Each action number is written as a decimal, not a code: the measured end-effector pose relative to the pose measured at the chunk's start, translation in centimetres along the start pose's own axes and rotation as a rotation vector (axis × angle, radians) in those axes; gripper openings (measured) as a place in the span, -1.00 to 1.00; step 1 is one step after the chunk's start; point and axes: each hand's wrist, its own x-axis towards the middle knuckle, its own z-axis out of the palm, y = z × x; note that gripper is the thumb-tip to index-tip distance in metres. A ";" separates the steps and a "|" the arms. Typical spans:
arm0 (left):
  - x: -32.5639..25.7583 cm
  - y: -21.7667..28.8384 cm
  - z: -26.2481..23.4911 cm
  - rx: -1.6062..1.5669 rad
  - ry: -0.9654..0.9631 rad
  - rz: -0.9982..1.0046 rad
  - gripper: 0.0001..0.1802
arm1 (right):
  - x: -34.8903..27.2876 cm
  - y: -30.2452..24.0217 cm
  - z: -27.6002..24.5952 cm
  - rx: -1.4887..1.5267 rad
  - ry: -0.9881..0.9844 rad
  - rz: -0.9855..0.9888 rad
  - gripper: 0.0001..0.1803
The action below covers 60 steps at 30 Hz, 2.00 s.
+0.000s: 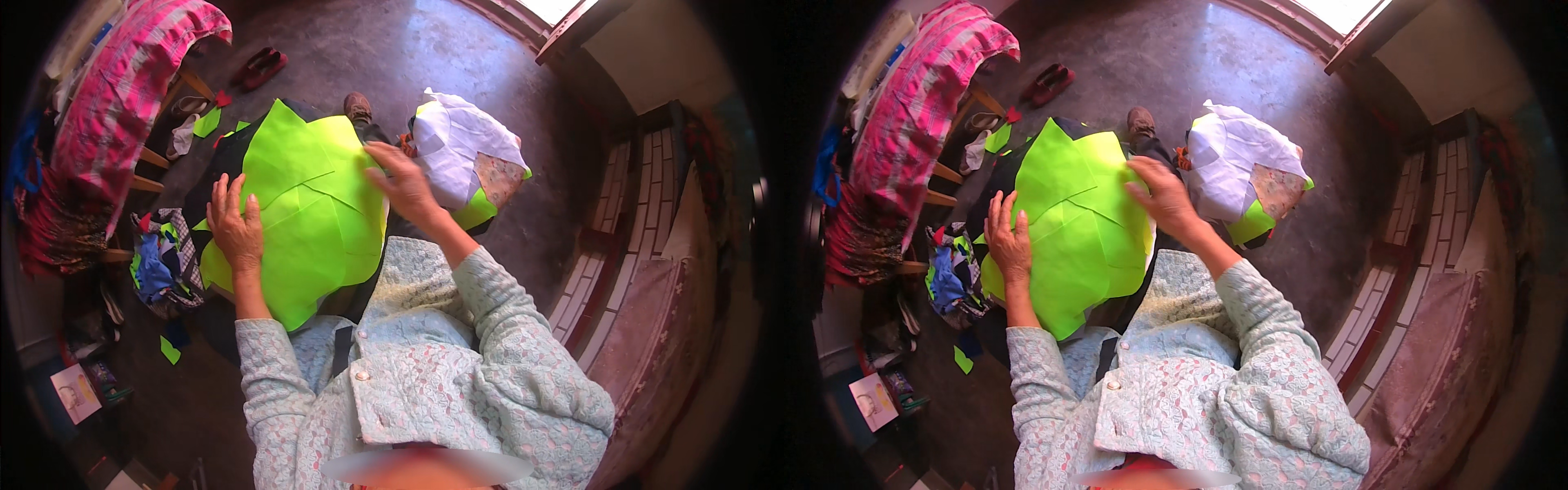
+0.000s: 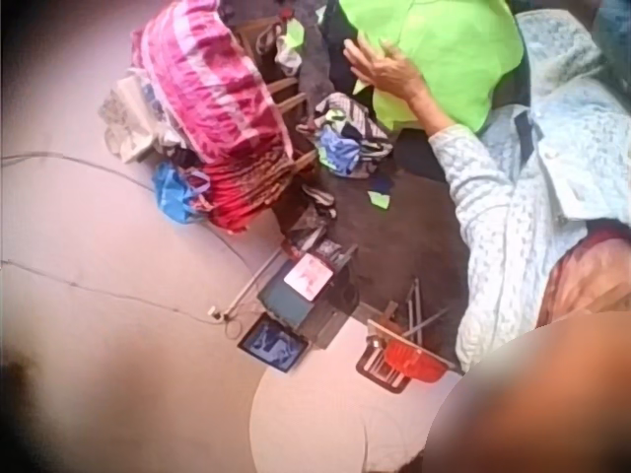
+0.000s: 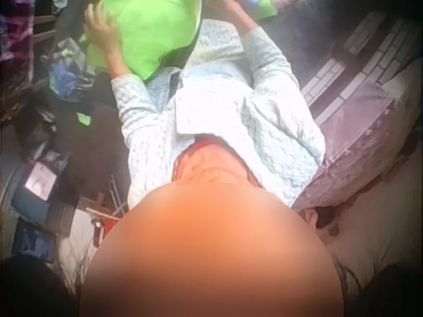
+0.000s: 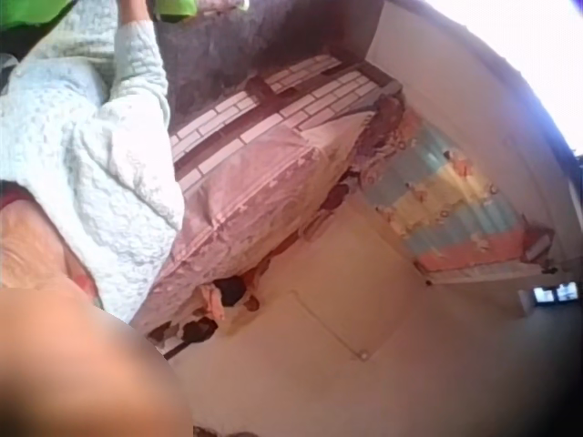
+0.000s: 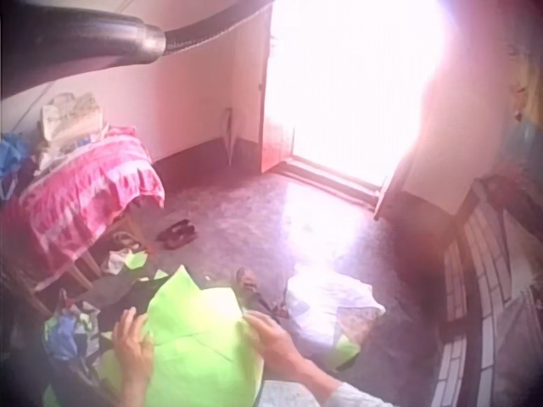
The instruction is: The person sits on the floor and arranges various colored fabric pieces on their lap. They pick up pieces from a pile to the right and place them onto a growing stack on their lap, smoothing them down. The person handles green, white, patterned, blue, and red fabric pieces throughout the clip.
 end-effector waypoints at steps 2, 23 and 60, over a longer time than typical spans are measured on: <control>0.0 -0.1 0.1 -0.002 -0.001 0.003 -0.58 | -2.2 2.6 -2.5 0.046 0.166 0.257 -0.67; -0.1 -0.3 -0.2 -0.023 -0.007 0.005 -0.59 | -8.5 16.7 -8.5 -0.596 0.231 1.040 -0.55; -0.2 0.8 -0.4 -0.078 0.089 -0.035 -0.56 | 10.4 -9.7 -11.1 1.016 0.227 0.200 -0.74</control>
